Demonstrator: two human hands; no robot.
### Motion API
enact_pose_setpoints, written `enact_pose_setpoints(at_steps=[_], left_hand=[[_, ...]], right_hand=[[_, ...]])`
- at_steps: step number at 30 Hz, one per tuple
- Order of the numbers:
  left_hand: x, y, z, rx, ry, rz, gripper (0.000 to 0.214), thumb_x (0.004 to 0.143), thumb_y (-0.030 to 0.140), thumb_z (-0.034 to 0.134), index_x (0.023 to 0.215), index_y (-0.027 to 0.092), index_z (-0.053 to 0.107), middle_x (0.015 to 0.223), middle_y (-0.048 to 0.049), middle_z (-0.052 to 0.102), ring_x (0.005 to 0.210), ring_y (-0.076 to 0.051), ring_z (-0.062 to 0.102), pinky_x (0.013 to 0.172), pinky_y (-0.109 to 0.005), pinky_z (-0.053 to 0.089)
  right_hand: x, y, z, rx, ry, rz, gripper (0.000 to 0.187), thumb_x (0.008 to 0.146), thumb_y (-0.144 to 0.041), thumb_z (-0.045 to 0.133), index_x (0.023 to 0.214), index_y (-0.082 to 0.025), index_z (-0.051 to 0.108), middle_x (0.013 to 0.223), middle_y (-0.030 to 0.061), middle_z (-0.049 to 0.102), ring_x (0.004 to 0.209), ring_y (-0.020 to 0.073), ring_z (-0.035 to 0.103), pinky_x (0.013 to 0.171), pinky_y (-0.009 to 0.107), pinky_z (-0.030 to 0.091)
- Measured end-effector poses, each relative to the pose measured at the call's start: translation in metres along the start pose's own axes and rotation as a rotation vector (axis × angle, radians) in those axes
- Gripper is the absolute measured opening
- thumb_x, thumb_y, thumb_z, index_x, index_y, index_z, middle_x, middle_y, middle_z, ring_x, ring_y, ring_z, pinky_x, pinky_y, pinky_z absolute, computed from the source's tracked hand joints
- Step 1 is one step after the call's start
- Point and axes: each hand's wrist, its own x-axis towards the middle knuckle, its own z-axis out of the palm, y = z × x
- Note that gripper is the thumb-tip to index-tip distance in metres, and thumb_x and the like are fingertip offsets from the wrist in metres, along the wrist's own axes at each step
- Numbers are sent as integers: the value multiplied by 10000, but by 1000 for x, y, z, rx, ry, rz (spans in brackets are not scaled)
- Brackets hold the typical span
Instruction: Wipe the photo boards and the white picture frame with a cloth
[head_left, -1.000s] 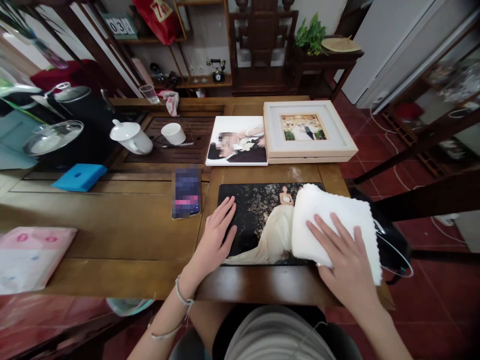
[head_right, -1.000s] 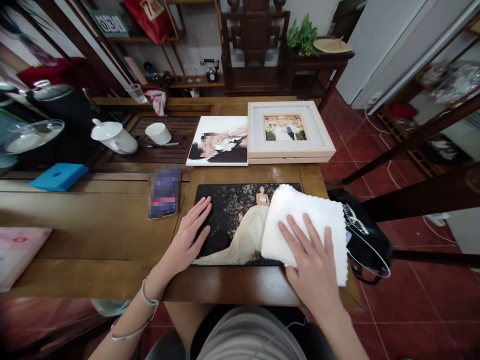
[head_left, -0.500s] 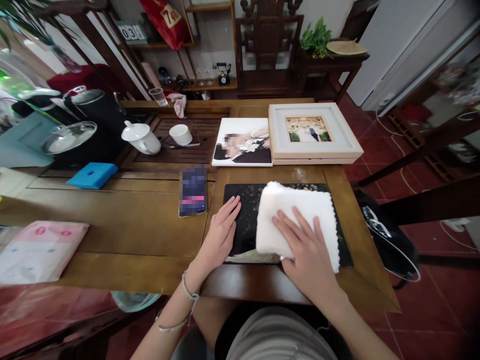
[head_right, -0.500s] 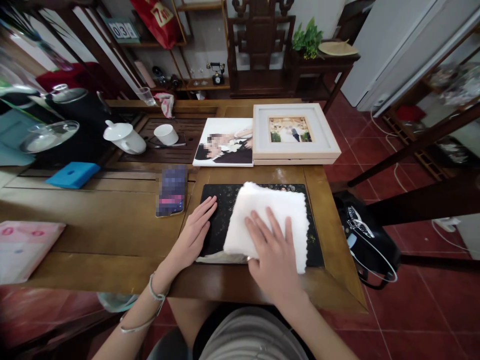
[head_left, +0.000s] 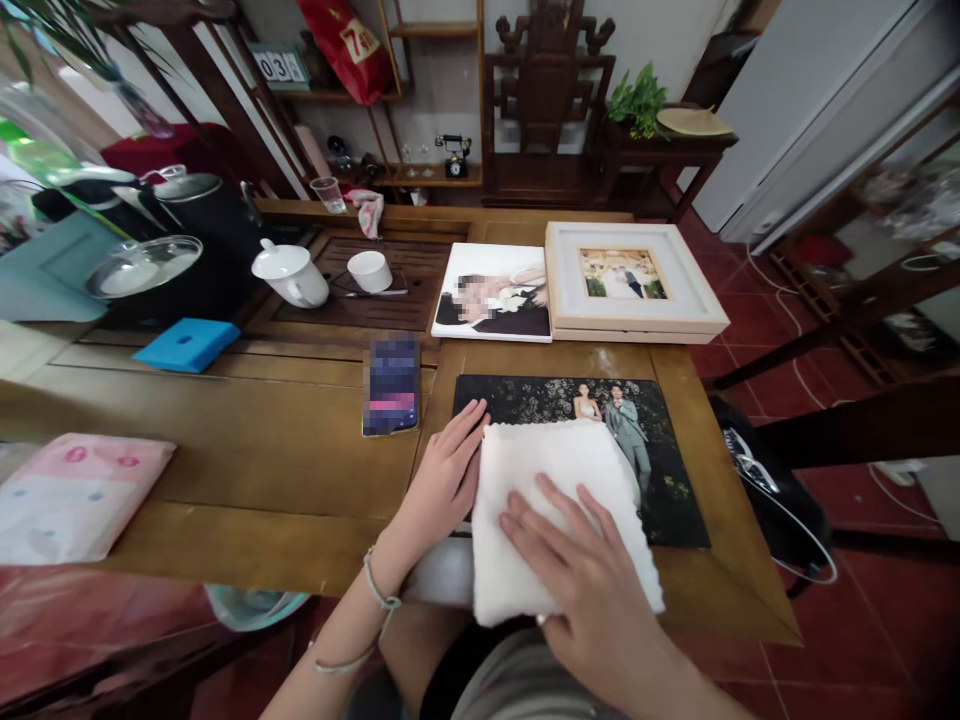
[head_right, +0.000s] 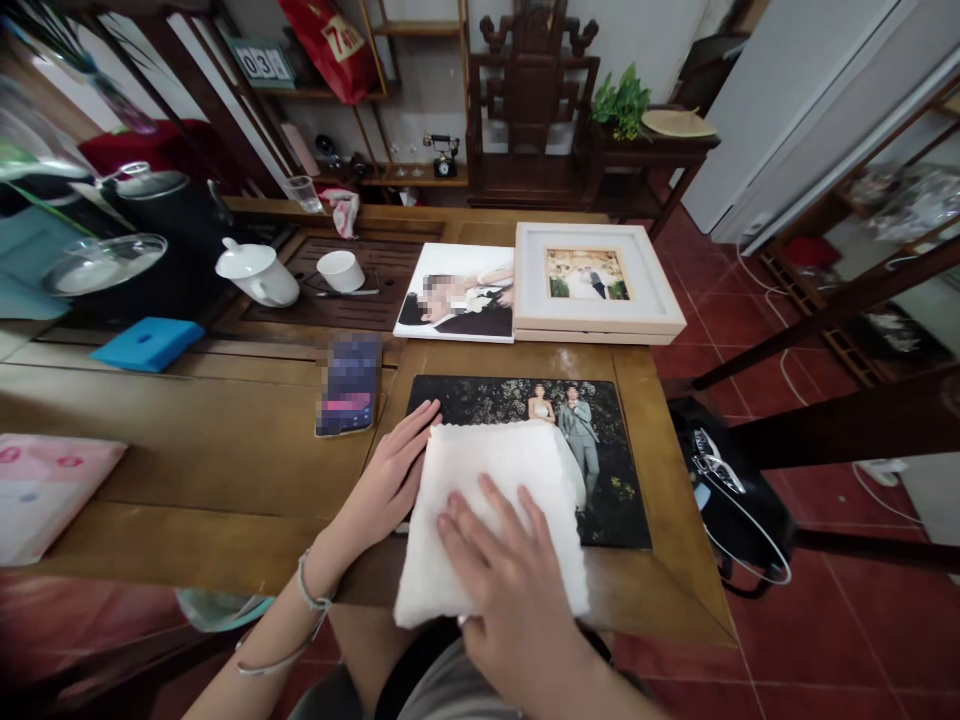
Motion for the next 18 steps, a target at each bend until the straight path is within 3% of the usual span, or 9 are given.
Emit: enact_pose_setpoints(at_steps=[3,6,10,13,18], left_hand=[[-1,1,3,63,9,5,486,1004,218,417,1489,233,396,1562,-133,405,1480,-283,317,1135,-534,379],[-2,2,3,82,27,20,472,1000,215,441,1472,222,415,1532,-139,450,1461,-275,358,1110,-506,408],[-1,3,3,89,44,42,434,999,196,439,1433,214,460,1489,-136,507,1415,-261,437,1072,-480,440],[-1,2,3,89,46,49,433,996,192,439,1428,216,470,1485,-137,511,1406,-270,448,1058,-482,446],[-1,1,4,111,61,46,401,984,204,461,1380,195,523,1388,-153,595,1316,-293,537,1004,-472,476]], right_hand=[[-12,37,-12,69,15,9,911,570,-57,438,1459,-256,460,1520,-37,458,1476,254,260,1192,548,174],[-13,72,-23,79,133,98,853,631,-60,430,1458,-270,449,1483,-9,510,1469,244,281,1189,574,175],[15,100,-36,121,156,140,702,735,-102,451,1419,-248,505,1495,53,496,1447,258,332,1185,577,205],[58,102,-42,144,123,119,567,803,-174,492,1364,-209,574,1499,114,481,1425,297,368,1170,599,230],[131,79,-34,184,35,9,461,826,-219,553,1273,-156,645,1429,167,548,1378,311,438,1158,584,266]])
